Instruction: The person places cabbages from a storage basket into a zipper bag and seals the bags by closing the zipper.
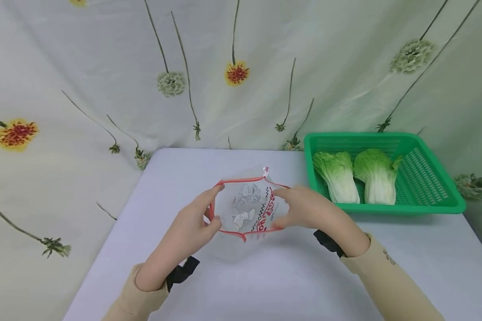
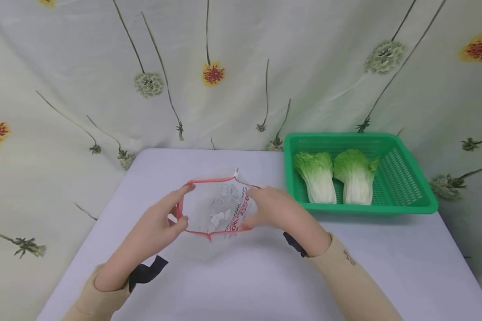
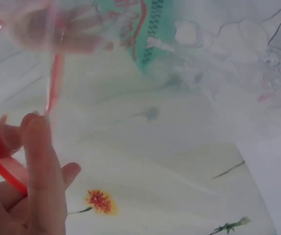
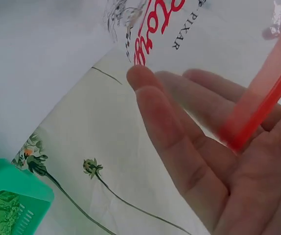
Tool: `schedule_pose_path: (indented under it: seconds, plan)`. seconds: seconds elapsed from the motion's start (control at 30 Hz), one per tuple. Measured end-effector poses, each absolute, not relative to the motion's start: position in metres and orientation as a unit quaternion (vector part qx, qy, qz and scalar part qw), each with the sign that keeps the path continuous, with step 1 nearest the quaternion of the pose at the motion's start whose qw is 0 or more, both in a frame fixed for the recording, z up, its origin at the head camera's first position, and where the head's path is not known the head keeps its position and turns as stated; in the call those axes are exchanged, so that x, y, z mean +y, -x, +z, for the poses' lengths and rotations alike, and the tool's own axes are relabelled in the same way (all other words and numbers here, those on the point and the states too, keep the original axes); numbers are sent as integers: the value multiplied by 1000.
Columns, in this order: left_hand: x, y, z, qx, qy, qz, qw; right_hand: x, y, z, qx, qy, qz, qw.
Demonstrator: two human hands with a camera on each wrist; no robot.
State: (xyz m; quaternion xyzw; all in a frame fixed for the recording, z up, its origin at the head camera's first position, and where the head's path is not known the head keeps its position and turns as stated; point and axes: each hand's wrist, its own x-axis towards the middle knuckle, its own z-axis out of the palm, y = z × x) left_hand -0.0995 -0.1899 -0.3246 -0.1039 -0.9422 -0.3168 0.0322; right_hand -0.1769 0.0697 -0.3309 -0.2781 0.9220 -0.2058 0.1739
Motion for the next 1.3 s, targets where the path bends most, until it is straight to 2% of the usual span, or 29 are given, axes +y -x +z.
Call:
schedule_pose_path:
  seconds: [0.13, 0.37, 0.5, 0.63, 0.77, 0.93, 1.13, 1.3]
  plan:
    - [-184, 95, -337, -916, 115, -382, 47, 73, 168, -329, 918, 294, -219, 151]
    - [-175, 99, -339, -893, 124, -433, 18, 86, 165, -318, 896, 343, -273, 69]
    - [-172, 102, -338, -889, 134, -438, 19, 107, 175, -297, 895, 280, -347, -3]
    - [-171, 103, -337, -882, 133, -452, 19, 134, 209, -285, 904, 175, -387, -44]
    - [-173, 101, -336, -868, 132, -479, 3, 158, 258, -294, 933, 102, -346, 2]
    - [-175, 99, -334, -852, 126, -509, -16, 175, 300, -323, 951, 54, -277, 124]
    - [-176, 100, -328, -827, 139, -544, -24, 178, 313, -351, 942, 30, -210, 261]
    - [-175, 100, -324, -819, 148, -553, -28, 179, 310, -366, 921, -20, -228, 316]
